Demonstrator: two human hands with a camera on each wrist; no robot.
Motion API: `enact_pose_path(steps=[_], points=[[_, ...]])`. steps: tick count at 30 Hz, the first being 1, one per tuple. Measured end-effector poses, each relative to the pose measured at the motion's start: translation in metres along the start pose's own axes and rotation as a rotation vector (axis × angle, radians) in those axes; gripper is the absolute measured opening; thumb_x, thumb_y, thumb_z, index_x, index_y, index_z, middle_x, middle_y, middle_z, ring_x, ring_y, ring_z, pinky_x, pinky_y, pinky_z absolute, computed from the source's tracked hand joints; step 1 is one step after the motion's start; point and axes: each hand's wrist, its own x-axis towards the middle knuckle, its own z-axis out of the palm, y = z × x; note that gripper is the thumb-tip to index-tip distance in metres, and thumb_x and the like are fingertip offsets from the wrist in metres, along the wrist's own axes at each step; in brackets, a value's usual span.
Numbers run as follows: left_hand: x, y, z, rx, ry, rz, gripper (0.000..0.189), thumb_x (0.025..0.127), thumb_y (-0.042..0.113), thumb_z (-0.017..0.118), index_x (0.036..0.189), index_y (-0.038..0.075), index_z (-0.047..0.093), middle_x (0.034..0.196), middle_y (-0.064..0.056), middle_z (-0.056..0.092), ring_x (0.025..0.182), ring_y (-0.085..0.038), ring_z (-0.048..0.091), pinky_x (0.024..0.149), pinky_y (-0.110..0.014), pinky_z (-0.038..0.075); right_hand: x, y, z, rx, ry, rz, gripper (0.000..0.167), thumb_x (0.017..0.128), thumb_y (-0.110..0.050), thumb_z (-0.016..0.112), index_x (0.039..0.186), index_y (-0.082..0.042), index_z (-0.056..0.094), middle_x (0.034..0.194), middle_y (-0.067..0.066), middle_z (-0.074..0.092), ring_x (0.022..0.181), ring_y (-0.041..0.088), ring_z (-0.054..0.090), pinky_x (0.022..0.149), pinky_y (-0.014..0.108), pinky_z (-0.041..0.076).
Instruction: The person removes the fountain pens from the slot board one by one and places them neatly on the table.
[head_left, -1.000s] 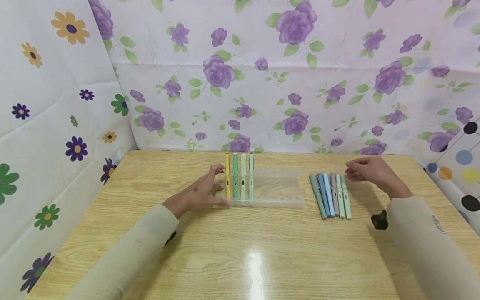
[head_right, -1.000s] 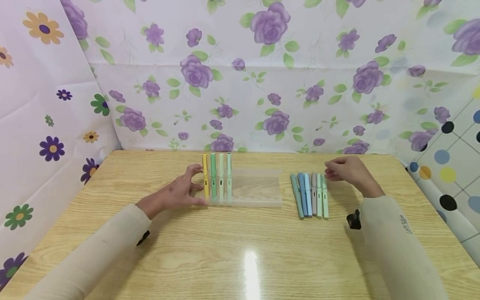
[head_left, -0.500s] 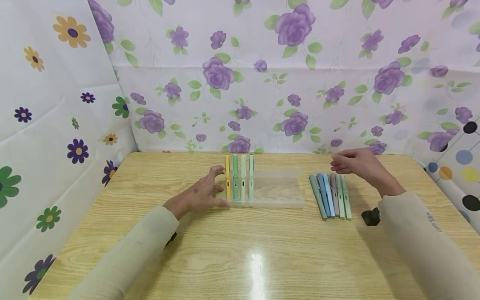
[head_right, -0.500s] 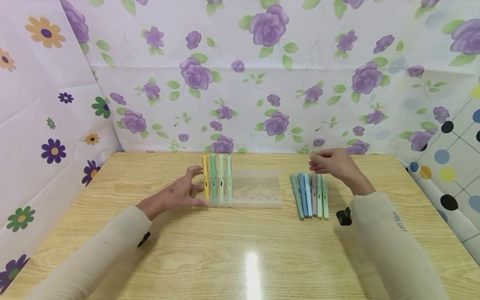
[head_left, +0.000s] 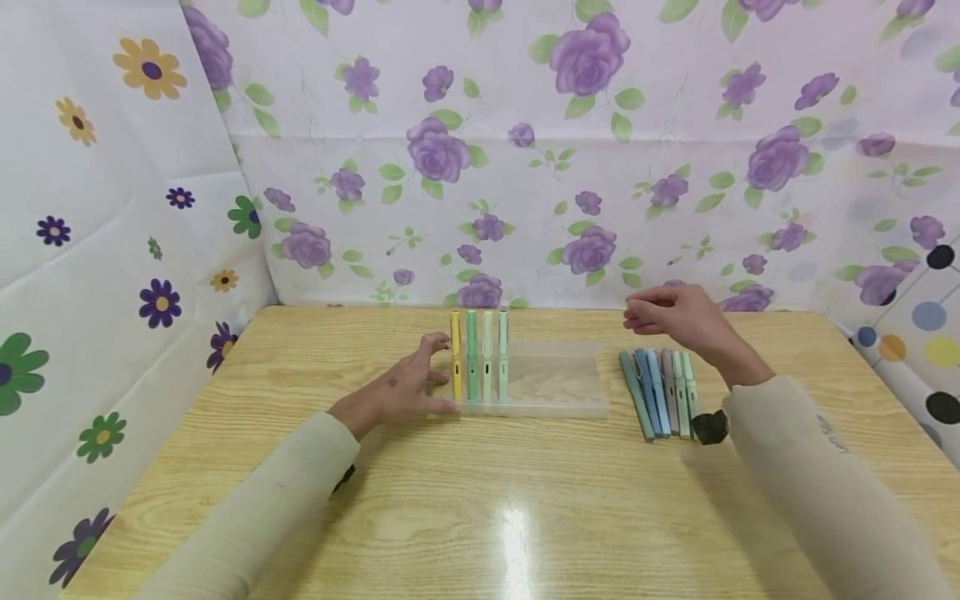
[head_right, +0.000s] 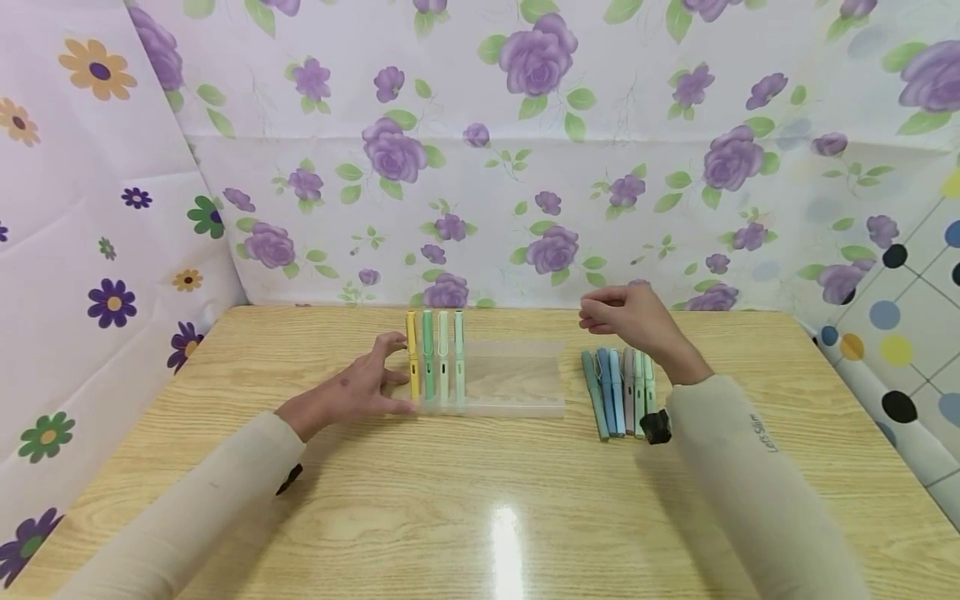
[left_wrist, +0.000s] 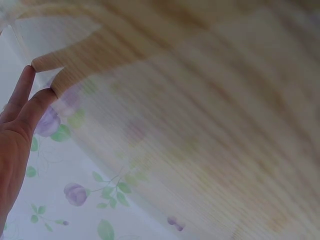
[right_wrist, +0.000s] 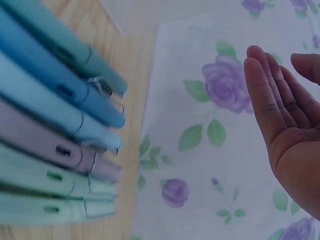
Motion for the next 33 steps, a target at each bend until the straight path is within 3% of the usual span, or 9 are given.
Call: enact_pose_path(steps=[21, 33], points=[[0.000, 0.000, 0.000, -0.009, -0.008, -0.011, 0.100, 0.085, 0.027, 0.082, 0.152, 0.018, 0.009, 0.162, -0.015, 0.016, 0.126, -0.035, 0.056, 0.097, -0.049, 0.049, 0.031, -0.034, 0.058, -0.003, -0.077, -0.072, 0.036, 0.101, -0.020, 0.063, 0.129, 0.003, 0.061, 0.114, 0.020, 0.069, 0.101, 0.025, 0.070, 0.086, 0.032, 0.056], [0.001, -0.001, 0.000, -0.007, -0.011, 0.002, 0.099, 0.085, 0.027, 0.082, 0.151, 0.018, 0.009, 0.162, -0.016, 0.016, 0.125, -0.036, 0.057, 0.097, -0.050, 0.050, 0.039, -0.050, 0.083, -0.052, -0.084, -0.105, 0.032, 0.100, -0.017, 0.063, 0.127, 0.001, 0.064, 0.111, 0.016, 0.071, 0.098, 0.026, 0.070, 0.087, 0.037, 0.056]])
